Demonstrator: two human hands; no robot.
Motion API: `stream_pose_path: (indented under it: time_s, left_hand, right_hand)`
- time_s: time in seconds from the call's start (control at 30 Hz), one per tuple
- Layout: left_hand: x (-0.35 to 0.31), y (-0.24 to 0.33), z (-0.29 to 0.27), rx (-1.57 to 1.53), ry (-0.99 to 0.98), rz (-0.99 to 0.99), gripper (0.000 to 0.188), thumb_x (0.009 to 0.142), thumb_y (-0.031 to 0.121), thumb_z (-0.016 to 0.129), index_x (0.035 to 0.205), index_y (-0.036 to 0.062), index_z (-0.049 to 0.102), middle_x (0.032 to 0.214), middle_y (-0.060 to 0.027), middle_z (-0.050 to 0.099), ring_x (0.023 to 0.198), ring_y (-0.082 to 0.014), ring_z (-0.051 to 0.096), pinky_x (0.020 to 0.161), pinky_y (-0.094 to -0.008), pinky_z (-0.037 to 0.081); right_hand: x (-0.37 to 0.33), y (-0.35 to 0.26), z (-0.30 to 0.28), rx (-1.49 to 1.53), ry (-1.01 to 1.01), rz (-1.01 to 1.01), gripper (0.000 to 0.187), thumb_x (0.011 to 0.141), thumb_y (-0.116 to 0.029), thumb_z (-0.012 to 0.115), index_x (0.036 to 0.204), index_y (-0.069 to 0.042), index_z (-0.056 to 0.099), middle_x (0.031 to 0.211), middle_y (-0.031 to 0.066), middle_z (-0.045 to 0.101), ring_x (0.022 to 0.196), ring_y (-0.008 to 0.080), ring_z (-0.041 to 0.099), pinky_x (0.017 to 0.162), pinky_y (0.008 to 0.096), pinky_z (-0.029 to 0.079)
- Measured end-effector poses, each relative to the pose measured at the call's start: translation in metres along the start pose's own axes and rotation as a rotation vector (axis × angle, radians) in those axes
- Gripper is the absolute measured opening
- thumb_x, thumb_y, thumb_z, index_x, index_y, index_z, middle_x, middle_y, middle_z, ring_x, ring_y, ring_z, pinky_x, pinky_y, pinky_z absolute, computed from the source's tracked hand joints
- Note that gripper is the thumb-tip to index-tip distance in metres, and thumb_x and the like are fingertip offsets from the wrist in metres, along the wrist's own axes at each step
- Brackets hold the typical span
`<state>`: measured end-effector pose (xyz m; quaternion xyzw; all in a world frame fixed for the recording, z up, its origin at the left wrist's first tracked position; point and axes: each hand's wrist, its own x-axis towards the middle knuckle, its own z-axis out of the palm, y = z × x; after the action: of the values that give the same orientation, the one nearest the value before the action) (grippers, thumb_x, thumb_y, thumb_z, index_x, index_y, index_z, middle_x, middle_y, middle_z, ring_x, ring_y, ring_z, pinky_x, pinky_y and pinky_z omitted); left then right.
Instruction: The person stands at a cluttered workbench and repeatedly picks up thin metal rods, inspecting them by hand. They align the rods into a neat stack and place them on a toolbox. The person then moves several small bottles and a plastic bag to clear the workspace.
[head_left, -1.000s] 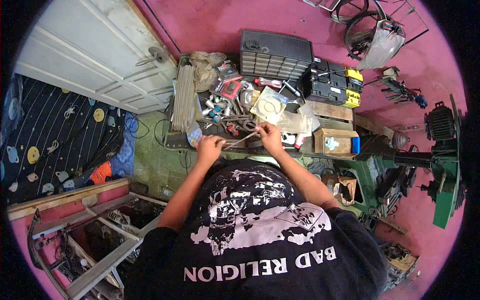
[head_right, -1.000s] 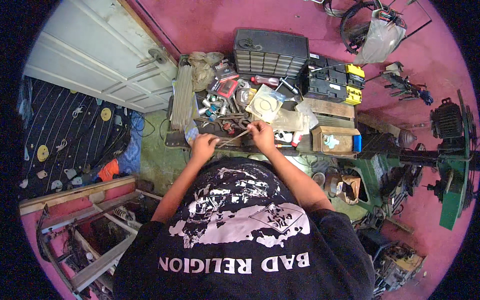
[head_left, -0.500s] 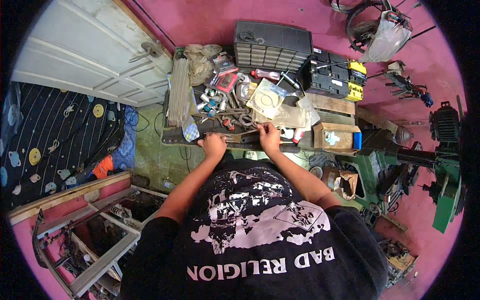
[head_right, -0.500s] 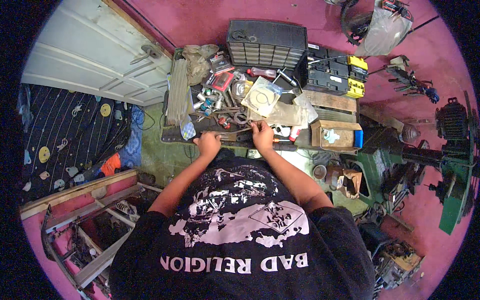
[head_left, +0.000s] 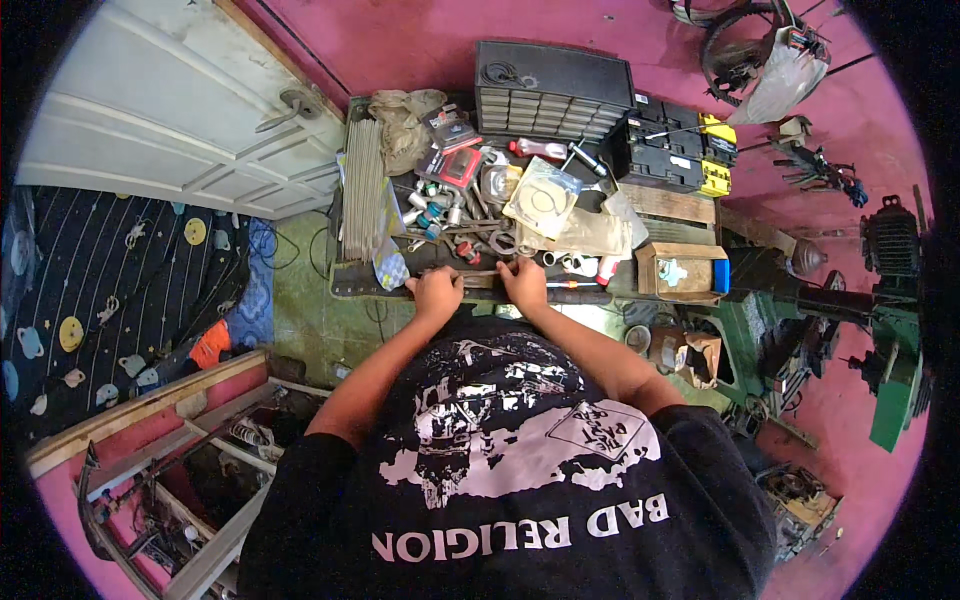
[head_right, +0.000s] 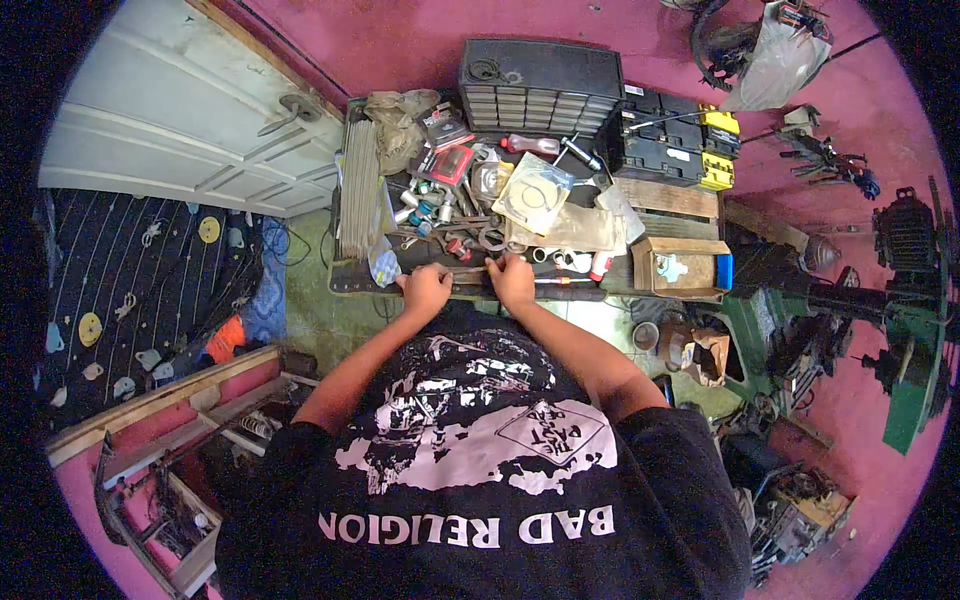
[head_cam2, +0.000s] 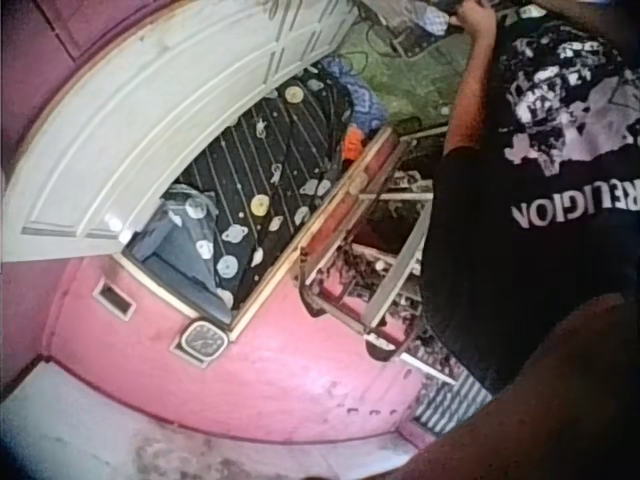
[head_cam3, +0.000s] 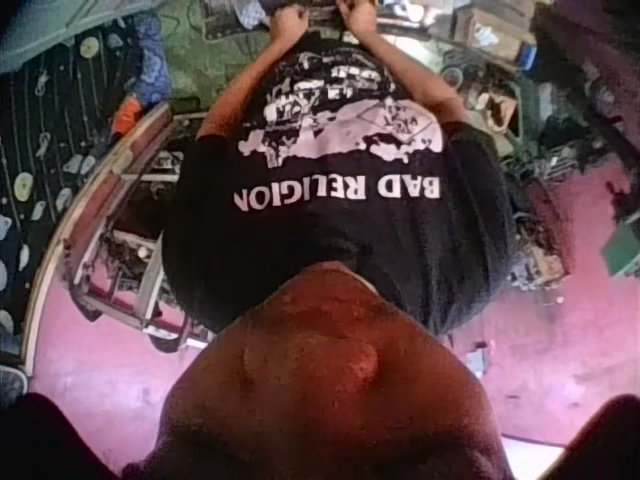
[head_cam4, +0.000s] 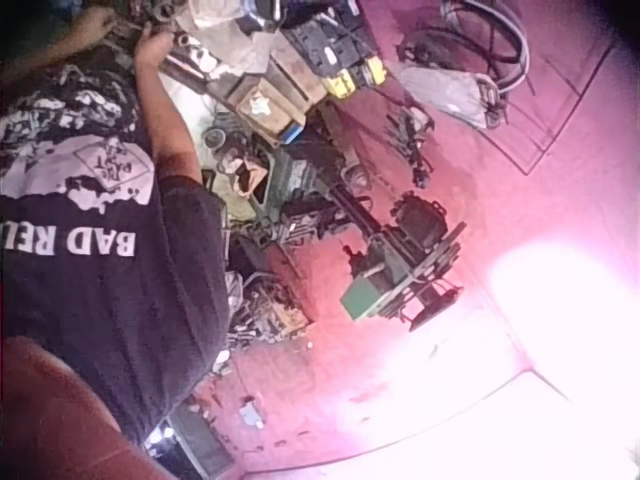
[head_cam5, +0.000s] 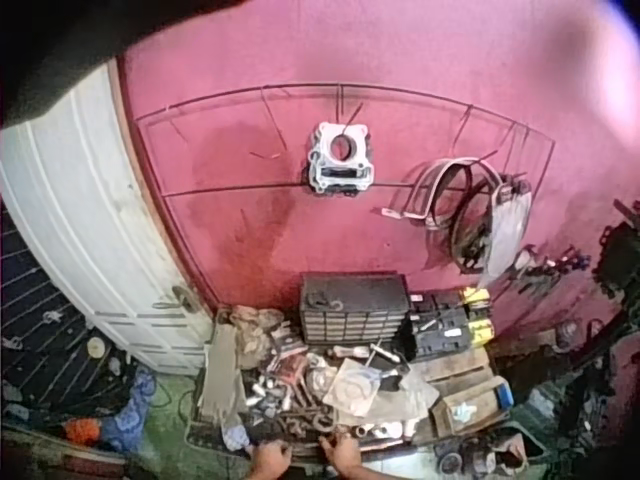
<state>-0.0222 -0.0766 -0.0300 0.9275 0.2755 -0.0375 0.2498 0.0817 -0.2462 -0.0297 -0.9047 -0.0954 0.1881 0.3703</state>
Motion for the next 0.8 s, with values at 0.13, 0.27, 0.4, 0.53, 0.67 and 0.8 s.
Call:
stream_pose_path:
  time_s: [0.13,0.27,0.4,0.53,0.67,0.8]
  left_hand:
    - [0.001,0.003,-0.012,0.032,-0.012,0.138,0.012,0.079,0.023,0.072,0.079,0.0111,0.073,0.082,-0.0105,0.072,0.087,-0.0311,0.067,0.083,-0.0523,0.037]
    - [0.008,-0.011,-0.015,0.035,-0.048,0.292,0.015,0.082,0.026,0.072,0.082,0.0117,0.072,0.085,-0.0071,0.073,0.089,-0.0290,0.066,0.082,-0.0506,0.037]
    - [0.019,-0.024,-0.030,-0.027,-0.103,0.327,0.011,0.082,0.023,0.070,0.083,0.0113,0.070,0.087,-0.0063,0.071,0.092,-0.0278,0.063,0.084,-0.0484,0.036]
    - [0.043,-0.052,-0.043,-0.010,0.013,0.338,0.015,0.081,0.021,0.071,0.092,0.0109,0.070,0.095,-0.0065,0.068,0.098,-0.0284,0.061,0.086,-0.0459,0.038]
    - [0.065,-0.073,-0.059,0.152,0.113,0.327,0.026,0.083,0.021,0.072,0.107,0.0118,0.068,0.108,-0.0056,0.065,0.104,-0.0271,0.060,0.087,-0.0458,0.041]
    - [0.076,-0.093,-0.065,0.153,0.084,0.448,0.024,0.083,0.020,0.072,0.106,0.0120,0.069,0.105,-0.0047,0.066,0.102,-0.0268,0.061,0.085,-0.0443,0.044]
  right_hand:
    - [-0.003,-0.004,0.012,-0.153,-0.117,-0.030,0.038,0.087,-0.038,0.074,0.078,-0.001,0.069,0.074,0.0229,0.068,0.074,0.0414,0.068,0.069,0.0497,0.053]
    - [0.000,-0.015,0.016,-0.265,-0.216,-0.105,0.040,0.088,-0.043,0.071,0.084,-0.003,0.068,0.079,0.0213,0.070,0.079,0.0398,0.069,0.072,0.0498,0.055]
    - [0.004,-0.038,0.007,-0.448,-0.268,-0.047,0.042,0.088,-0.046,0.069,0.088,-0.003,0.067,0.083,0.0200,0.072,0.081,0.0379,0.071,0.073,0.0491,0.057]
    - [0.008,-0.070,0.006,-0.464,-0.159,-0.119,0.032,0.087,-0.035,0.069,0.090,-0.004,0.065,0.086,0.0178,0.072,0.079,0.0363,0.071,0.070,0.0480,0.057]
    - [0.017,-0.078,0.040,-0.338,-0.038,-0.452,0.016,0.087,-0.022,0.067,0.092,-0.007,0.066,0.087,0.0133,0.070,0.082,0.0334,0.069,0.072,0.0468,0.056]
    - [0.024,-0.092,0.068,-0.500,-0.040,-0.681,0.017,0.085,-0.018,0.063,0.098,-0.009,0.070,0.095,0.0083,0.067,0.093,0.0268,0.066,0.080,0.0396,0.056]
